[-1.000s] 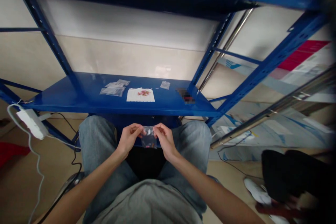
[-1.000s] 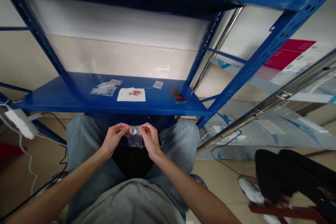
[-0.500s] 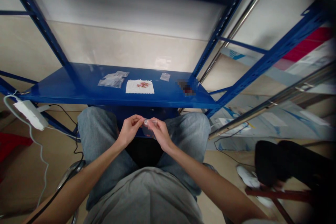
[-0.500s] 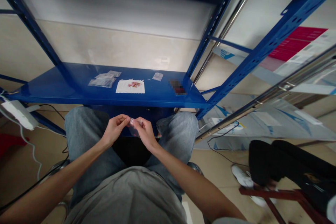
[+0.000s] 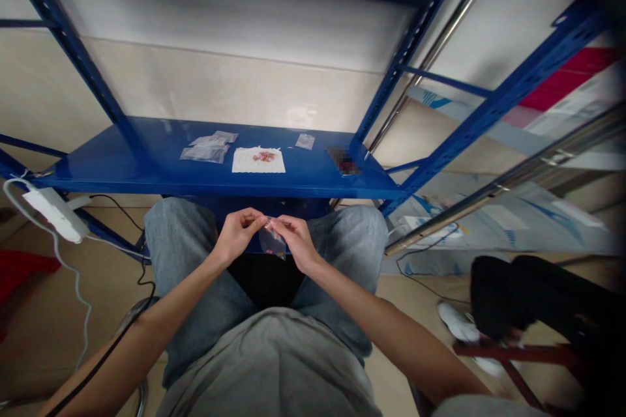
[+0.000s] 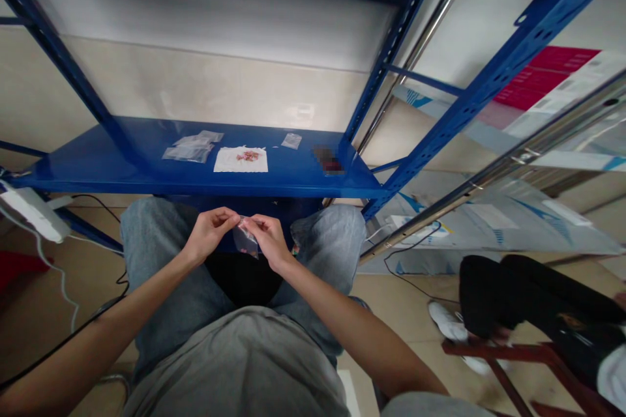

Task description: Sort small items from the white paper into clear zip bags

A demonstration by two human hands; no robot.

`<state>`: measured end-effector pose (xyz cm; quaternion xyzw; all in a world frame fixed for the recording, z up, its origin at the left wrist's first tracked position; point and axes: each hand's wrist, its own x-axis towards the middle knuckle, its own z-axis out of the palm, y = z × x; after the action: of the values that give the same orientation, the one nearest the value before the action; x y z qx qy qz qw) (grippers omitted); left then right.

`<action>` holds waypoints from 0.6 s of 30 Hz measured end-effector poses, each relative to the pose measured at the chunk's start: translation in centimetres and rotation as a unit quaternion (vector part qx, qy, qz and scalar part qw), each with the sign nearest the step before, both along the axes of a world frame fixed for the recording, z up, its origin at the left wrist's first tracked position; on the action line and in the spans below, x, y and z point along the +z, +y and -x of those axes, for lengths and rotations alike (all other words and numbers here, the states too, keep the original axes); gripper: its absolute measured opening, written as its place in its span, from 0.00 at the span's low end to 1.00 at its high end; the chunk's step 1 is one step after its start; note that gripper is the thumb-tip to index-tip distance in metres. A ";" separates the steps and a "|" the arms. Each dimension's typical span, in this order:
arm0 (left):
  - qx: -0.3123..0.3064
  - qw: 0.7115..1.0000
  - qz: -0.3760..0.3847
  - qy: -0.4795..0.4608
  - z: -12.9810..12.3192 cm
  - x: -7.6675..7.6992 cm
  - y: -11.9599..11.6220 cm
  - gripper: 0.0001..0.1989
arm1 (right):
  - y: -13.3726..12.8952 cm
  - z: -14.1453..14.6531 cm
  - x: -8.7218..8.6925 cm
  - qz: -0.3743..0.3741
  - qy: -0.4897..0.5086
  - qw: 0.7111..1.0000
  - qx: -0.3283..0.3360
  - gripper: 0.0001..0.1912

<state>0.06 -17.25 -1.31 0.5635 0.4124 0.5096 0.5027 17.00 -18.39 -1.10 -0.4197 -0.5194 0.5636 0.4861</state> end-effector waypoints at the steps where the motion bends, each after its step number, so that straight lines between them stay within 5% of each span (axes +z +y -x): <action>1: 0.005 1.000 0.004 -0.004 0.1 0.1 0.0 0.15 | 0.1 0.0 -0.1 -0.006 -0.003 1.000 0.002 0.17; 11: 0.032 0.996 0.076 -0.044 0.5 0.1 0.0 0.19 | 1.5 -0.7 -0.8 -0.052 -0.035 0.997 0.052 0.22; 18: -0.015 1.000 0.021 -0.008 -0.7 -1.2 -0.4 0.18 | 2.1 -1.7 -2.1 -0.043 -0.016 0.999 0.015 0.29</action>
<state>0.73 -17.67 -2.53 0.5550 0.4109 0.4978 0.5247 18.67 -16.27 -3.21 -0.3999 -0.5571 0.5410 0.4869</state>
